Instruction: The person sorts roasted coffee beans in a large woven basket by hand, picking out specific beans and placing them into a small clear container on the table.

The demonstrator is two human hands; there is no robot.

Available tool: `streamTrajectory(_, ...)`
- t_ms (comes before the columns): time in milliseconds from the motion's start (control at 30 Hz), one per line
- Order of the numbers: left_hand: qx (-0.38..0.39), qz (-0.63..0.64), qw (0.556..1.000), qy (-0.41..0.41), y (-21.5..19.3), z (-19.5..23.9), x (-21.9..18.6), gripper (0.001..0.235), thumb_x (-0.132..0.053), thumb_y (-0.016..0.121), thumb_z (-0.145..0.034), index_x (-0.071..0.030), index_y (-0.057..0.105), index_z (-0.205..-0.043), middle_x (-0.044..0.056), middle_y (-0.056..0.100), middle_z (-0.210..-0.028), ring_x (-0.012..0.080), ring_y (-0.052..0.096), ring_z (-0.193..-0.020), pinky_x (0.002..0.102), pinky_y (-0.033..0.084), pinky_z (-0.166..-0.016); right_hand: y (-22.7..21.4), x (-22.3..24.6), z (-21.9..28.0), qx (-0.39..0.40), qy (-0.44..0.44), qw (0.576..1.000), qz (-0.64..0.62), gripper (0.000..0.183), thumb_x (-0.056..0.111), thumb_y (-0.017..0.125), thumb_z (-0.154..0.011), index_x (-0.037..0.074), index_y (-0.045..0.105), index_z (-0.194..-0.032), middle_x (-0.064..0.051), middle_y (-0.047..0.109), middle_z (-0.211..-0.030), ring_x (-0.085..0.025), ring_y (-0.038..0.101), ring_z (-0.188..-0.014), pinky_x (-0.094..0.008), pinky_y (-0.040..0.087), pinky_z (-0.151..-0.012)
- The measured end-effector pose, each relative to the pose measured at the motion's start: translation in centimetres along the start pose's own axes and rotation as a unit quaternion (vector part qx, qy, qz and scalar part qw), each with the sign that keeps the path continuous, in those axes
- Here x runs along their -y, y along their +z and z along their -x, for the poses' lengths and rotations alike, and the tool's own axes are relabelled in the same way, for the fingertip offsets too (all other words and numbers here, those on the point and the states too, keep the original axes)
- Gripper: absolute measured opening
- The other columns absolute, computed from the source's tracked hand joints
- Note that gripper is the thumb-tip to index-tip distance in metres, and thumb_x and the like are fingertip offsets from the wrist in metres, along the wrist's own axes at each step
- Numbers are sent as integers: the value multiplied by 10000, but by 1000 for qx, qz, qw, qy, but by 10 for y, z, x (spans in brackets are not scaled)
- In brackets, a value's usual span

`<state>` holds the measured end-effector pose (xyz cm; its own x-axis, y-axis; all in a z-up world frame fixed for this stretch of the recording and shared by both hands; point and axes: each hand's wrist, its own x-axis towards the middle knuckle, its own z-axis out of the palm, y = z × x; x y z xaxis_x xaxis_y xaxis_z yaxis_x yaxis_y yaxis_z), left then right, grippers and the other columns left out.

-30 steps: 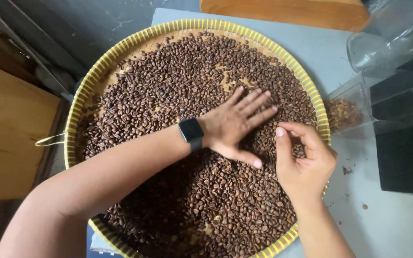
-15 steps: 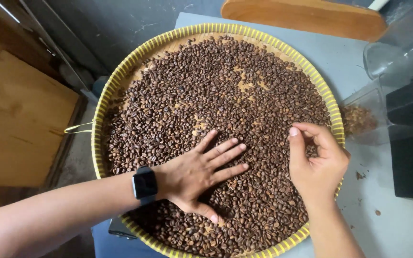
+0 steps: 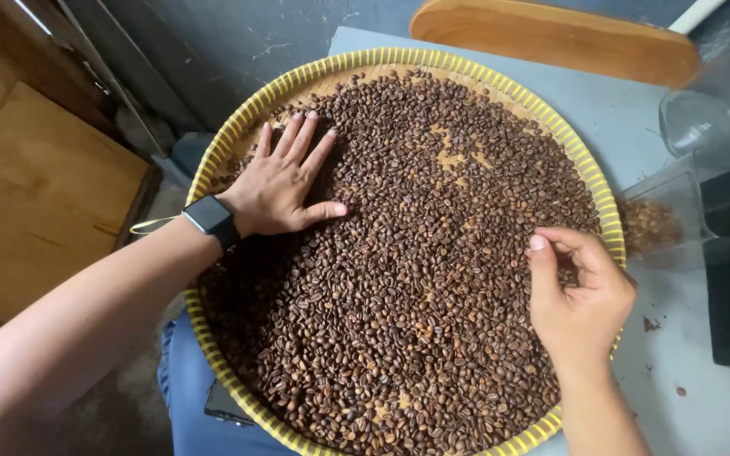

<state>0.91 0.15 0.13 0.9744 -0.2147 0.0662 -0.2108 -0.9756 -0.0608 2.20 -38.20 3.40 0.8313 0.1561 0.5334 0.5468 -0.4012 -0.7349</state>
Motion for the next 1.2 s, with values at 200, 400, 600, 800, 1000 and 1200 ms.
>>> streamTrajectory(200, 31, 56, 998, -9, -6, -59, -25, 1173, -907, 40, -804, -70, 36, -1625, 276, 30, -1663, 431, 3, -1539, 665, -17, -1183, 0, 1, -1, -2, -2, 1000, 30, 43, -9, 708, -1044, -13, 719, -1086, -84, 717, -982, -142, 640, -893, -266, 513, -854)
streamTrajectory(400, -8, 40, 999, 9, 2, -113, -79, 1184, -955, 191, -842, -81, 197, -1641, 271, 164, -1675, 420, 135, -1560, 673, 105, -1210, -1, -12, -9, -1, -57, 998, -26, 97, -40, 704, -988, -52, 728, -1081, -199, 726, -902, -273, 720, -894, -410, 560, -807)
streamTrajectory(600, 85, 121, 984, 100, -25, -124, -149, 1162, -905, 95, -745, -152, -17, -1623, 212, -76, -1678, 389, -53, -1554, 664, -70, -1191, -2, 3, -5, 0, -8, 999, 53, 59, 24, 712, -1017, 26, 732, -1072, -62, 752, -1005, -131, 674, -869, -265, 534, -841)
streamTrajectory(800, -33, 163, 959, 231, -11, -72, -182, 1097, -865, 159, -830, -101, 174, -1617, 243, 164, -1672, 415, 114, -1561, 695, 50, -1202, -3, 4, -2, -8, -5, 999, 47, 45, 13, 706, -1040, 7, 726, -1080, -72, 738, -1005, -134, 659, -872, -266, 517, -840)
streamTrajectory(1000, -18, 92, 973, 211, -14, -38, -140, 1008, -848, 261, -882, -143, 276, -1602, 246, 230, -1645, 427, 202, -1526, 670, 156, -1179, -1, 2, 2, -8, 8, 1000, 0, 60, -58, 707, -1071, -51, 706, -1130, -125, 716, -995, -163, 669, -907, -269, 531, -855)
streamTrajectory(1200, 26, 96, 988, 122, -27, 29, -82, 910, -726, 337, -975, -92, 211, -1616, 261, 142, -1657, 465, 152, -1511, 678, 111, -1161, 0, -1, 3, 4, 1, 1000, -4, 56, -54, 698, -1086, -55, 704, -1141, -136, 713, -967, -175, 687, -895, -272, 532, -839)
